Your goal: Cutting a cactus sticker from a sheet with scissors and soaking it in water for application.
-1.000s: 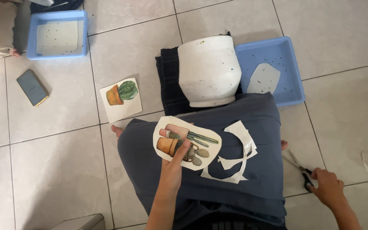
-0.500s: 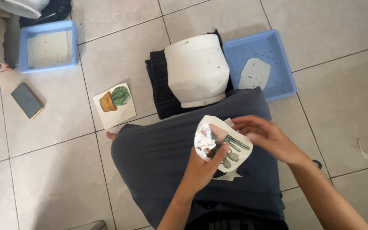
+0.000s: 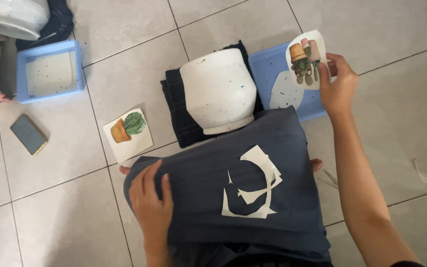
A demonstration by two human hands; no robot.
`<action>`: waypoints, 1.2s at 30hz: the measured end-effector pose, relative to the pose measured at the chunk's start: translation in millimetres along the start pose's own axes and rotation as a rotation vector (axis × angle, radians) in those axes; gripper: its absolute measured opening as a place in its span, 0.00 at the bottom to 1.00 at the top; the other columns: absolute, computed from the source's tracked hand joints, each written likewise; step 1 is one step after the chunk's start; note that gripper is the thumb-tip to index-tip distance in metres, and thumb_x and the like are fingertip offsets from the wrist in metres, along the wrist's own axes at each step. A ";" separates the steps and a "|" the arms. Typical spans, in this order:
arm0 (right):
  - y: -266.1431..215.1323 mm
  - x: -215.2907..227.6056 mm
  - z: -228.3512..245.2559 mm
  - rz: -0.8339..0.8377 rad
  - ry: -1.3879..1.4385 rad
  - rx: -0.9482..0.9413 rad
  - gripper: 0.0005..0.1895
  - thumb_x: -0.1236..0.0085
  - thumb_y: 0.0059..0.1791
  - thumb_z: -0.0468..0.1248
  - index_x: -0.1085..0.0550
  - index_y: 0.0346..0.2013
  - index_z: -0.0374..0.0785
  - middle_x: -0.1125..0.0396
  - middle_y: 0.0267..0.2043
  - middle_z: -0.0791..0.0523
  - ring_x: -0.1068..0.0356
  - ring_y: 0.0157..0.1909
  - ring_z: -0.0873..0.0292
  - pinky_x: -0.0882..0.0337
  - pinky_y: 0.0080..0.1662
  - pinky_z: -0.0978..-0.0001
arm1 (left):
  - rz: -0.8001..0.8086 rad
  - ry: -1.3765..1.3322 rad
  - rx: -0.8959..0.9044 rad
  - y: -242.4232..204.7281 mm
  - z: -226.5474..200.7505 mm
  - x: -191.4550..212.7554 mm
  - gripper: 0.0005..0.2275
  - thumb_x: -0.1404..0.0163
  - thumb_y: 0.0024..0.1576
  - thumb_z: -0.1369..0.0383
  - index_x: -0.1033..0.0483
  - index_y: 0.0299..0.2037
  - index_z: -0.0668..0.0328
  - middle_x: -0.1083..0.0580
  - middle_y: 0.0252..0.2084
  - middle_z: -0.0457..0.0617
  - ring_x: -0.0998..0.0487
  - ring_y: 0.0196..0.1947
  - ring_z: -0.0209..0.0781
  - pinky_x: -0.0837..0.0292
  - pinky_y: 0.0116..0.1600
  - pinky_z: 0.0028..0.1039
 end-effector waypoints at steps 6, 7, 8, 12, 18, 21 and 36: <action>-40.7 -99.9 -125.1 0.281 0.005 -0.189 0.22 0.42 0.56 0.34 0.32 0.63 0.28 0.26 0.42 0.50 0.25 0.43 0.49 0.30 0.52 0.51 | -0.063 0.135 -0.014 -10.3 25.7 -24.1 0.11 0.54 0.68 0.66 0.19 0.54 0.54 0.23 0.54 0.46 0.24 0.55 0.45 0.34 0.61 0.37; -49.2 -102.3 -125.3 0.273 -0.005 -0.200 0.22 0.42 0.56 0.34 0.32 0.63 0.28 0.26 0.42 0.50 0.25 0.43 0.49 0.30 0.52 0.51 | -0.056 0.126 -0.027 -11.7 26.9 -26.4 0.11 0.54 0.68 0.66 0.19 0.54 0.54 0.23 0.54 0.46 0.24 0.55 0.45 0.34 0.61 0.37; -52.5 -104.5 -120.9 0.215 -0.081 -0.102 0.22 0.44 0.57 0.36 0.32 0.63 0.26 0.31 0.47 0.43 0.32 0.48 0.41 0.33 0.55 0.46 | -0.052 0.153 0.003 -12.0 29.4 -28.2 0.12 0.54 0.68 0.65 0.19 0.55 0.53 0.23 0.54 0.46 0.24 0.55 0.46 0.34 0.61 0.37; -55.9 -97.9 -76.3 0.188 -0.133 -0.010 0.20 0.49 0.57 0.30 0.32 0.64 0.29 0.40 0.59 0.41 0.40 0.59 0.37 0.36 0.59 0.43 | -0.027 0.172 0.088 -13.5 36.1 -34.3 0.12 0.53 0.67 0.65 0.19 0.55 0.50 0.23 0.55 0.45 0.24 0.56 0.46 0.35 0.62 0.39; -90.2 -135.2 -102.4 0.502 -0.248 0.067 0.32 0.49 0.56 0.39 0.44 0.74 0.41 0.53 0.78 0.49 0.55 0.78 0.42 0.47 0.70 0.37 | -0.013 0.213 0.095 -14.9 39.9 -38.1 0.11 0.54 0.68 0.64 0.18 0.53 0.49 0.22 0.55 0.45 0.24 0.55 0.46 0.34 0.61 0.39; -87.1 -138.4 -89.6 0.427 -0.310 0.315 0.30 0.50 0.59 0.43 0.43 0.75 0.42 0.47 0.74 0.47 0.42 0.71 0.40 0.31 0.57 0.44 | -0.029 0.229 0.094 -12.6 35.2 -35.8 0.11 0.54 0.68 0.63 0.17 0.52 0.47 0.22 0.54 0.44 0.23 0.54 0.46 0.33 0.61 0.37; -93.0 -154.6 -97.9 0.492 -0.481 0.301 0.31 0.57 0.61 0.49 0.49 0.79 0.54 0.50 0.79 0.56 0.48 0.78 0.48 0.39 0.67 0.48 | -0.027 0.314 0.157 -11.0 30.9 -41.3 0.11 0.54 0.69 0.65 0.16 0.51 0.47 0.21 0.55 0.46 0.23 0.57 0.50 0.33 0.66 0.39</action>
Point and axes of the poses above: each hand's wrist, its own y-axis towards the middle knuckle, its own x-axis out of the back of the hand, z = x × y, the point moved 4 cm from there along y, towards the middle knuckle
